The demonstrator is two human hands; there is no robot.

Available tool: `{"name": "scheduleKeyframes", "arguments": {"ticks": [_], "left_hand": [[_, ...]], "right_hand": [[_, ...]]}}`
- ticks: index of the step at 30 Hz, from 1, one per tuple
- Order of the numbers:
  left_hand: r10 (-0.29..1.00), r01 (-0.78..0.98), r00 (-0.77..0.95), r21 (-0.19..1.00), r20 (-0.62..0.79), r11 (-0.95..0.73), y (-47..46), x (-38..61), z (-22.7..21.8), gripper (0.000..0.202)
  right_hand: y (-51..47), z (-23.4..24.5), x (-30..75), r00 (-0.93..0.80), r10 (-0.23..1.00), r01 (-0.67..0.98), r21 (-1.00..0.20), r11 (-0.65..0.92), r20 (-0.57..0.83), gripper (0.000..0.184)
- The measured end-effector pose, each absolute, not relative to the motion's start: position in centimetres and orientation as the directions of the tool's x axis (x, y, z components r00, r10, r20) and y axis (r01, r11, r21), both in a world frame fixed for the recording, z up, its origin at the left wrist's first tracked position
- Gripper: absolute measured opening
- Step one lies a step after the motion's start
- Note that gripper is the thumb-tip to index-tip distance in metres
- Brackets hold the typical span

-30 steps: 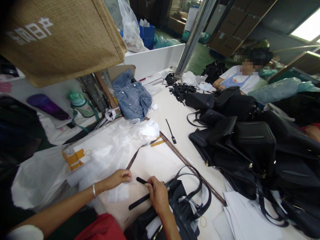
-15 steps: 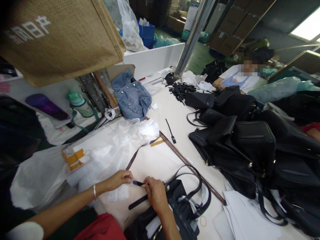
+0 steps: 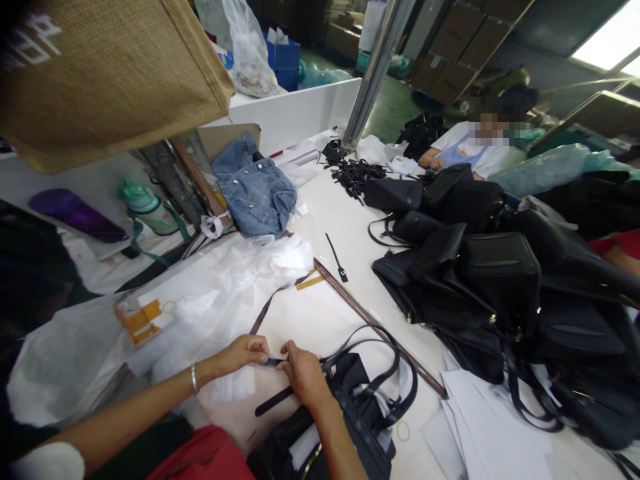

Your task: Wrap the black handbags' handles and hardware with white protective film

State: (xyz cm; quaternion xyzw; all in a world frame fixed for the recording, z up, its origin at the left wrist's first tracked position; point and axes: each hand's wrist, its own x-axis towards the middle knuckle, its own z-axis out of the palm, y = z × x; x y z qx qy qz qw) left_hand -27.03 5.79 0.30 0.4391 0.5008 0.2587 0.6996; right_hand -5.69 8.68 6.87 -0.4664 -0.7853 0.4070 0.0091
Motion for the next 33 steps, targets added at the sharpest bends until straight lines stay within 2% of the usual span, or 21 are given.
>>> {"name": "scheduleKeyframes", "arguments": {"ticks": [8, 10, 12, 16, 21, 25, 28, 33], "left_hand": [[0.807, 0.109, 0.399, 0.896, -0.436, 0.430, 6.5, -24.9, 1.1, 0.012], [0.823, 0.139, 0.377, 0.904, -0.425, 0.403, 6.7, -24.9, 1.4, 0.012], [0.840, 0.171, 0.349, 0.910, -0.415, 0.378, 7.0, -25.0, 1.7, 0.012], [0.854, 0.225, 0.330, 0.913, -0.401, 0.341, 7.4, -24.5, 2.5, 0.011], [0.850, 0.380, 0.383, 0.900, -0.362, 0.213, 8.0, -22.7, 4.0, 0.015], [0.861, 0.458, 0.401, 0.882, -0.313, 0.108, 8.6, -22.1, 4.5, 0.014], [0.880, 0.435, 0.387, 0.896, -0.277, 0.091, 9.0, -21.6, 4.3, 0.013], [0.883, 0.329, 0.398, 0.937, -0.249, 0.116, 9.6, -20.0, 4.1, 0.016]], "right_hand": [[8.2, 6.5, -5.1, -0.599, 0.723, 0.707, -0.651, 0.275, -0.345, 0.025], [8.4, 6.5, -3.6, -0.590, 0.750, 0.724, -0.606, 0.329, -0.298, 0.030], [8.7, 6.4, -1.9, -0.569, 0.777, 0.759, -0.536, 0.370, -0.270, 0.025], [9.0, 6.1, -0.2, -0.520, 0.781, 0.825, -0.440, 0.354, -0.346, 0.012], [8.4, 6.4, -1.4, -0.546, 0.731, 0.801, -0.510, 0.313, -0.409, 0.016], [8.4, 6.8, -0.7, -0.547, 0.750, 0.805, -0.481, 0.348, -0.371, 0.029], [8.4, 6.8, -0.1, -0.518, 0.779, 0.813, -0.486, 0.321, -0.352, 0.043], [7.8, 5.4, -1.7, -0.526, 0.779, 0.801, -0.507, 0.318, -0.343, 0.037]]}}
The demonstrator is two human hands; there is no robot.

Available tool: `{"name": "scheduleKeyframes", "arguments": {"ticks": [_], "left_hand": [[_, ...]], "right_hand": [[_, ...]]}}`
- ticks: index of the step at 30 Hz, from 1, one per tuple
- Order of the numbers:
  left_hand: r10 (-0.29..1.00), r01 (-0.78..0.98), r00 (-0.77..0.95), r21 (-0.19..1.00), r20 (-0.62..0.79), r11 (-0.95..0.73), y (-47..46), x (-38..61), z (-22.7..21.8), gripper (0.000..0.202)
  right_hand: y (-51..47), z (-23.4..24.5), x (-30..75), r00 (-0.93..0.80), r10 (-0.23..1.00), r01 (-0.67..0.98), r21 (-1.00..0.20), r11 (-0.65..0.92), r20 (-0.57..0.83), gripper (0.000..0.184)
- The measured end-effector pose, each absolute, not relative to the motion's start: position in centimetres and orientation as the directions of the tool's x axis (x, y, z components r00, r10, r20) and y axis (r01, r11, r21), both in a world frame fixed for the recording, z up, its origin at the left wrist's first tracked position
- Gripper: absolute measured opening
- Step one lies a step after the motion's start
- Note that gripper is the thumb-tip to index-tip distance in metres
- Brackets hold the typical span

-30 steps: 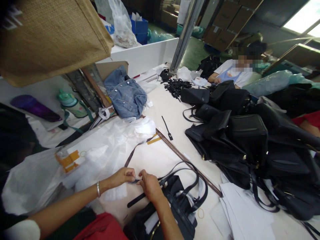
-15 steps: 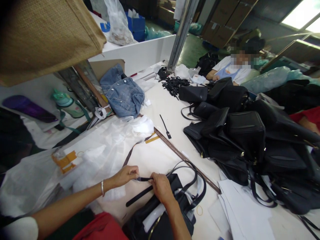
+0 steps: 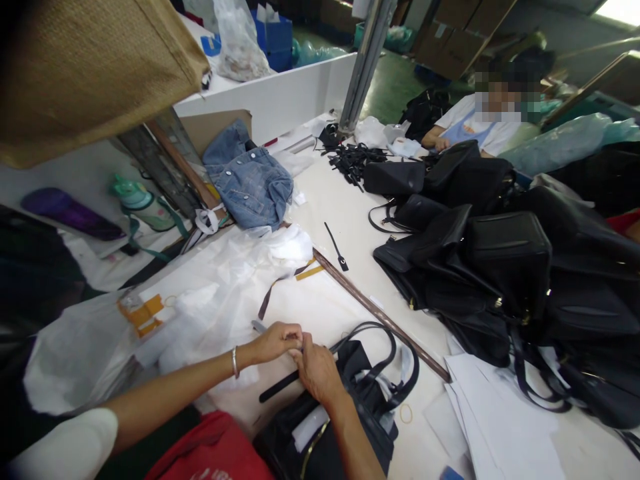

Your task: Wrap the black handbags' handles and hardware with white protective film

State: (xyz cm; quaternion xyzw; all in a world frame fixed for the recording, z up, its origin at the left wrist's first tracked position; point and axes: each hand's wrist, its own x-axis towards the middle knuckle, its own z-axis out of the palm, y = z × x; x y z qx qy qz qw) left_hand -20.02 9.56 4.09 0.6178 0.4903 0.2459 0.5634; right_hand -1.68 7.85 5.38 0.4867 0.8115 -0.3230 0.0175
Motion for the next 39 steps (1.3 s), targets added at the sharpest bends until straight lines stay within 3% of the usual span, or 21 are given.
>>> {"name": "scheduleKeyframes", "arguments": {"ticks": [3, 6, 9, 11, 13, 15, 19, 24, 27, 31, 35, 39], "left_hand": [[0.922, 0.344, 0.313, 0.932, -0.226, 0.111, 9.4, -21.2, 4.4, 0.020], [0.986, 0.454, 0.102, 0.888, -0.134, 0.074, 7.5, -24.5, 4.5, 0.025], [0.991, 0.591, 0.039, 0.803, -0.129, 0.081, 3.9, -28.1, 3.6, 0.023], [0.983, 0.636, 0.073, 0.767, -0.169, 0.084, 1.5, -29.8, 2.5, 0.019], [0.979, 0.654, 0.081, 0.751, -0.188, 0.090, -0.2, -30.8, 1.4, 0.016], [0.980, 0.653, 0.066, 0.751, -0.187, 0.099, -0.9, -31.1, 0.6, 0.017], [0.983, 0.640, 0.051, 0.762, -0.176, 0.103, -0.7, -31.2, 0.0, 0.020], [0.988, 0.632, 0.047, 0.770, -0.149, 0.086, -0.8, -31.4, 0.1, 0.021], [0.989, 0.631, 0.048, 0.772, -0.141, 0.079, -1.0, -31.6, 0.1, 0.022], [0.987, 0.638, 0.089, 0.768, -0.133, 0.046, -0.9, -31.6, 0.1, 0.024], [0.984, 0.639, 0.116, 0.769, -0.134, 0.029, -0.7, -31.7, 0.2, 0.026], [0.982, 0.654, 0.119, 0.756, -0.144, 0.031, -0.6, -31.8, 0.4, 0.024]], "right_hand": [[7.9, 3.9, -2.5, -0.457, 0.805, 0.852, -0.446, 0.274, -0.379, 0.029], [8.4, 3.0, -2.7, -0.384, 0.825, 0.909, -0.329, 0.258, -0.414, 0.019], [8.8, 3.5, -3.6, -0.349, 0.881, 0.934, -0.194, 0.300, -0.319, 0.014], [8.3, 4.3, -5.3, -0.364, 0.904, 0.928, -0.171, 0.332, -0.224, 0.023], [7.2, 4.7, -7.7, -0.417, 0.881, 0.902, -0.219, 0.372, -0.221, 0.022], [5.5, 4.2, -10.5, -0.455, 0.827, 0.884, -0.280, 0.374, -0.330, 0.019], [2.6, 1.8, -14.7, -0.409, 0.767, 0.910, -0.287, 0.300, -0.495, 0.043], [2.1, 0.3, -14.8, -0.427, 0.777, 0.888, -0.375, 0.266, -0.461, 0.021], [2.8, 0.4, -13.4, -0.371, 0.795, 0.866, -0.489, 0.109, -0.480, 0.009], [3.6, 0.3, -11.7, -0.239, 0.806, 0.822, -0.554, -0.129, -0.542, 0.017], [4.0, 0.1, -10.4, -0.128, 0.828, 0.778, -0.573, -0.257, -0.546, 0.017], [3.9, 0.0, -9.5, -0.164, 0.793, 0.717, -0.623, -0.312, -0.587, 0.013]]}}
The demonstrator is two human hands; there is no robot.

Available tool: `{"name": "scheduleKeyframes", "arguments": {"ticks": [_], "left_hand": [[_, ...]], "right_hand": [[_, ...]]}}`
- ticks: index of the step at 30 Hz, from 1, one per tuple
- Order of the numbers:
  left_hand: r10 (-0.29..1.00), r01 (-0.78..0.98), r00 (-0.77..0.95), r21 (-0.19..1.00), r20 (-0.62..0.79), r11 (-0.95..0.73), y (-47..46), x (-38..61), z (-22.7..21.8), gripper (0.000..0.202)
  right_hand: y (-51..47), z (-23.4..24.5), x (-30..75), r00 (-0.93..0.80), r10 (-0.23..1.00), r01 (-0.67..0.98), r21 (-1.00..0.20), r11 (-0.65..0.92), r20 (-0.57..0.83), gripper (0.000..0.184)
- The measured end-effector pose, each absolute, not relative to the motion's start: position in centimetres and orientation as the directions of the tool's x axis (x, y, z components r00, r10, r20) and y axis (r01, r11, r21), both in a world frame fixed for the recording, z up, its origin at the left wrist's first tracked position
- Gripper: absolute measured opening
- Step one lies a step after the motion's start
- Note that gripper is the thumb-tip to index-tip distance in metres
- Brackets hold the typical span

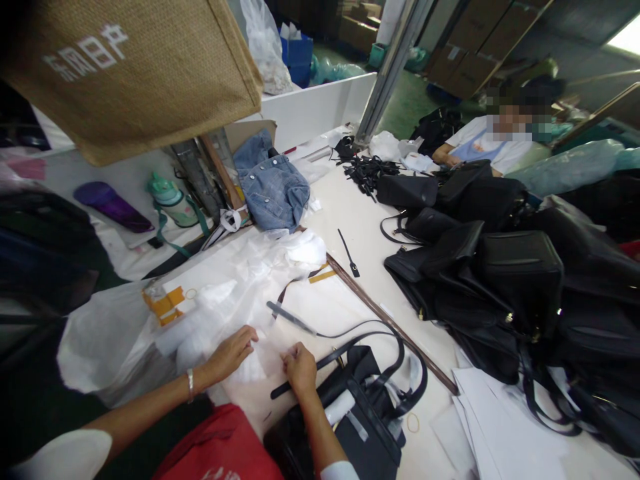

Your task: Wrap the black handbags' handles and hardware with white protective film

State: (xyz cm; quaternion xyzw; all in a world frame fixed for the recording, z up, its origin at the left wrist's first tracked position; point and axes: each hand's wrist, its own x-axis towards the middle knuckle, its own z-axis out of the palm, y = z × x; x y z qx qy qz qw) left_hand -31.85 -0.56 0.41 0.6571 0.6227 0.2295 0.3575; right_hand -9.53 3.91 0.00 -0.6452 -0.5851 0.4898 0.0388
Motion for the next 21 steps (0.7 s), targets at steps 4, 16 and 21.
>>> {"name": "scheduleKeyframes", "arguments": {"ticks": [4, 16, 21], "left_hand": [[0.981, 0.709, 0.155, 0.705, -0.120, -0.026, -0.3, -31.2, 1.7, 0.023], [0.886, 0.784, 0.443, 0.538, -0.137, -0.309, 0.2, -32.2, 3.5, 0.026], [0.956, 0.790, 0.281, 0.587, -0.090, -0.177, 1.6, -32.0, 5.8, 0.028]], "right_hand": [[3.5, -0.2, -9.7, -0.260, 0.725, 0.624, -0.684, -0.377, -0.638, 0.016], [4.6, -0.2, -8.2, -0.283, 0.680, 0.599, -0.678, -0.426, -0.677, 0.004], [5.5, 2.1, -8.0, -0.322, 0.729, 0.755, -0.628, -0.187, -0.604, 0.003]]}}
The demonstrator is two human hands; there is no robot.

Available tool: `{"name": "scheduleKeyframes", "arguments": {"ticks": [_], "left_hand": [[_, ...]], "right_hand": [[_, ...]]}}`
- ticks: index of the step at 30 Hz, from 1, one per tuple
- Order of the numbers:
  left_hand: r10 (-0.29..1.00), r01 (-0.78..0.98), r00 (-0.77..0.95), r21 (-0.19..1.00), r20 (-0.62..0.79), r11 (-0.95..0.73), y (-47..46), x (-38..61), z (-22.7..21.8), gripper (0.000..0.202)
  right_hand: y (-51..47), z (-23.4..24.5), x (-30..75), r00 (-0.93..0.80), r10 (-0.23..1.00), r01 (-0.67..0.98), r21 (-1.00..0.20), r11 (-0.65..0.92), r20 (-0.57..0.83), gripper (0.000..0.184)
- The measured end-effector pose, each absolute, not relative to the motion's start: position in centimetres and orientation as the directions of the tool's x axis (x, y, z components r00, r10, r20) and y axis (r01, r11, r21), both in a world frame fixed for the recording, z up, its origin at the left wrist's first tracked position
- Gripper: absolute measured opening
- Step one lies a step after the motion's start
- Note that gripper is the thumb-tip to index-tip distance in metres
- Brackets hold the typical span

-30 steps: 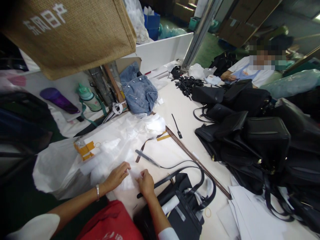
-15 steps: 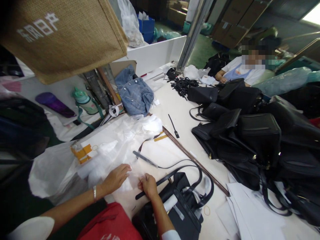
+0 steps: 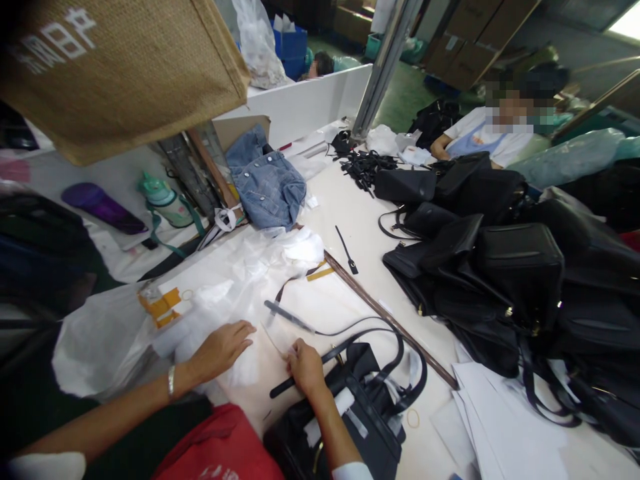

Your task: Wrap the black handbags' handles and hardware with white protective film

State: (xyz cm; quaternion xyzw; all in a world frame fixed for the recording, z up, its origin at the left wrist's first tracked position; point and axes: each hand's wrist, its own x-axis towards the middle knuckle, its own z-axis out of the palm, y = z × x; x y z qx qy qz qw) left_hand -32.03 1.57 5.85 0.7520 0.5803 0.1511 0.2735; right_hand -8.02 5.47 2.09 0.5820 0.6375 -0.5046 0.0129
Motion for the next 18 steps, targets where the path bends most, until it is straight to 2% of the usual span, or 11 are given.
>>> {"name": "scheduleKeyframes", "arguments": {"ticks": [2, 4, 7, 9, 12, 14, 18], "left_hand": [[0.947, 0.715, 0.317, 0.670, -0.054, -0.201, 2.7, -30.5, 6.4, 0.036], [0.910, 0.609, 0.397, 0.775, -0.118, -0.165, 4.0, -29.0, 6.2, 0.040], [0.834, 0.510, 0.473, 0.860, -0.285, 0.005, 5.6, -27.7, 4.7, 0.022], [0.811, 0.493, 0.479, 0.867, -0.336, 0.068, 6.2, -27.4, 3.6, 0.010], [0.814, 0.466, 0.466, 0.878, -0.347, 0.107, 6.6, -27.5, 2.7, 0.010], [0.817, 0.447, 0.454, 0.884, -0.355, 0.135, 6.5, -27.5, 2.6, 0.012], [0.842, 0.390, 0.399, 0.898, -0.364, 0.203, 6.0, -27.1, 2.5, 0.019]], "right_hand": [[5.5, 3.4, -8.5, -0.413, 0.725, 0.788, -0.615, -0.019, -0.552, 0.002], [5.5, 4.4, -8.9, -0.502, 0.705, 0.770, -0.630, 0.100, -0.502, 0.004], [5.4, 5.1, -8.7, -0.537, 0.704, 0.760, -0.629, 0.165, -0.465, 0.006], [5.2, 4.8, -8.1, -0.497, 0.736, 0.741, -0.666, 0.086, -0.459, 0.006], [5.0, 3.7, -7.4, -0.429, 0.759, 0.586, -0.791, -0.179, -0.490, 0.007], [4.9, 3.0, -7.3, -0.394, 0.755, 0.490, -0.815, -0.310, -0.524, 0.013], [5.2, 2.7, -7.7, -0.356, 0.749, 0.517, -0.785, -0.340, -0.559, 0.027]]}}
